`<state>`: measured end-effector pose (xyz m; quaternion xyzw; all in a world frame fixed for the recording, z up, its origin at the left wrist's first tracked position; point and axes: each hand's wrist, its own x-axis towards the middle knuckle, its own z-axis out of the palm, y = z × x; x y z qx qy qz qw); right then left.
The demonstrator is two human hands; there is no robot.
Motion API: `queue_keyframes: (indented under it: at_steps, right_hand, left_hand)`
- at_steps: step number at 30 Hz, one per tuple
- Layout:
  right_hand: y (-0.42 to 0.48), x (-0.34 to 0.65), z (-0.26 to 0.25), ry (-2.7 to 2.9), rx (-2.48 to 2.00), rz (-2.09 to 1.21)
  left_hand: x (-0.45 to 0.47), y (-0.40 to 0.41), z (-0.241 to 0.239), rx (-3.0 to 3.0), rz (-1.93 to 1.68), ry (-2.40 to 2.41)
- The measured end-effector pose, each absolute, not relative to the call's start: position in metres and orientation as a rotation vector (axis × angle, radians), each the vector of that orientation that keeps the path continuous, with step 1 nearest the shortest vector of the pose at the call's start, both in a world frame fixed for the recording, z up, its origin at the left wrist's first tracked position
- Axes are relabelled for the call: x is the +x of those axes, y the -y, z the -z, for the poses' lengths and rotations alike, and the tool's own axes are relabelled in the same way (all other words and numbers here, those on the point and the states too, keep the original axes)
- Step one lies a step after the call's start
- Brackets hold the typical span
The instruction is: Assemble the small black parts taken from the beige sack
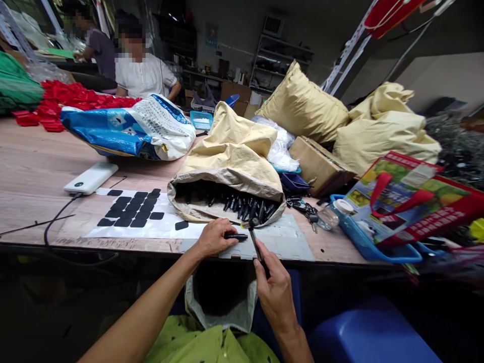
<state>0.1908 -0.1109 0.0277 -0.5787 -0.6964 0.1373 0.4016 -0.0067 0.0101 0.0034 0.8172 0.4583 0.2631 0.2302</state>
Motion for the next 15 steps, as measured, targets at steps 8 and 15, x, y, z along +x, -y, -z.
queue_keyframes:
  at_steps: [8, 15]
  right_hand:
    - [0.1154, 0.1888, -0.0296, 1.908, -1.606, -0.261]
    - [0.1176, 0.1922, -0.0295, 1.785, -1.604, -0.240]
  left_hand:
    - [-0.0062, -0.0114, -0.0023, 2.278, -0.717, -1.251]
    - [-0.0055, -0.0111, -0.0007, 2.226, -0.750, -1.254]
